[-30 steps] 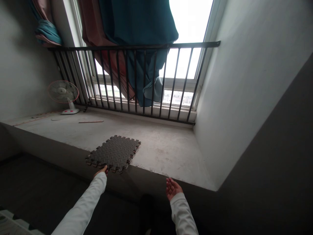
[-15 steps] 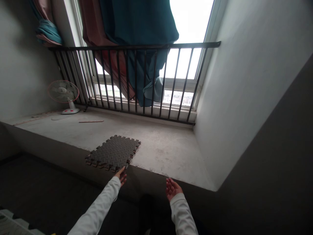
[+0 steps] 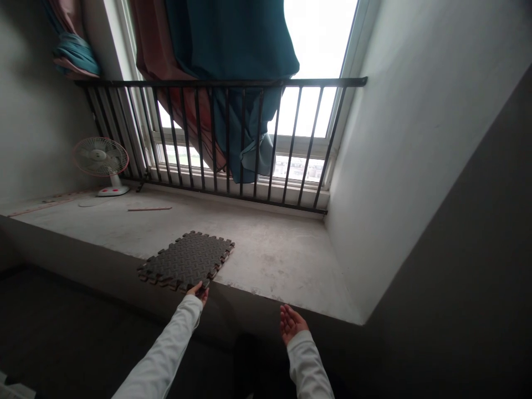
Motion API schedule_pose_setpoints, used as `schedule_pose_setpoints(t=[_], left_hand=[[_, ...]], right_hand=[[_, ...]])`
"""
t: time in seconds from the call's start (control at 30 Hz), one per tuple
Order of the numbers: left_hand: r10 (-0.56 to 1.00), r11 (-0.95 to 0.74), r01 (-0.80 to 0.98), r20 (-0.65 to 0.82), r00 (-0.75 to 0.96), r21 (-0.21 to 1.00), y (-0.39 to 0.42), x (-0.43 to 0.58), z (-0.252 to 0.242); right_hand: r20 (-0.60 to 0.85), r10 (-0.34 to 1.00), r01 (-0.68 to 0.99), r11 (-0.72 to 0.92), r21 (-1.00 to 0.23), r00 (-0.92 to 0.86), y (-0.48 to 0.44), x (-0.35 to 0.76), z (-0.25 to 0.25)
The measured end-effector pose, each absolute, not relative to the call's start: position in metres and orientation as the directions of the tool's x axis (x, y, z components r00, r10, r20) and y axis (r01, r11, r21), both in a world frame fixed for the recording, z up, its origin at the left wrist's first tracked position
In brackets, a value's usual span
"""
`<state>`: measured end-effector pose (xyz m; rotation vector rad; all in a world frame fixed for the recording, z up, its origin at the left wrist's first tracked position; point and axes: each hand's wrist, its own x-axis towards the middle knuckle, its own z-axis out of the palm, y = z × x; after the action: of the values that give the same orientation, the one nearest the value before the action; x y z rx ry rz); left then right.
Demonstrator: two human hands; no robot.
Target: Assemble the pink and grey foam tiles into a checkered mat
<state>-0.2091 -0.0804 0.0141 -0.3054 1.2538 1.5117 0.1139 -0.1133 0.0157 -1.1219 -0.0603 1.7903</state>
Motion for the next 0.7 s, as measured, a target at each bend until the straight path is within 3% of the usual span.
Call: schedule_pose_setpoints(t=[0.33, 0.7], left_hand=[[0.558, 0.08, -0.83, -0.715, -0.421, 0.551, -0.083, -0.253, 0.032], [0.511, 0.03, -0.753, -0.657, -0.554, 0.658, -0.075, -0.29, 0.037]], right_hand=[[-0.676, 0.729, -0.718, -0.528, -0.454, -0.109, -0.114, 0.11, 0.021], [-0.687, 0.722, -0.702, -0.53, -0.476, -0.079, -0.115, 0.106, 0.022]])
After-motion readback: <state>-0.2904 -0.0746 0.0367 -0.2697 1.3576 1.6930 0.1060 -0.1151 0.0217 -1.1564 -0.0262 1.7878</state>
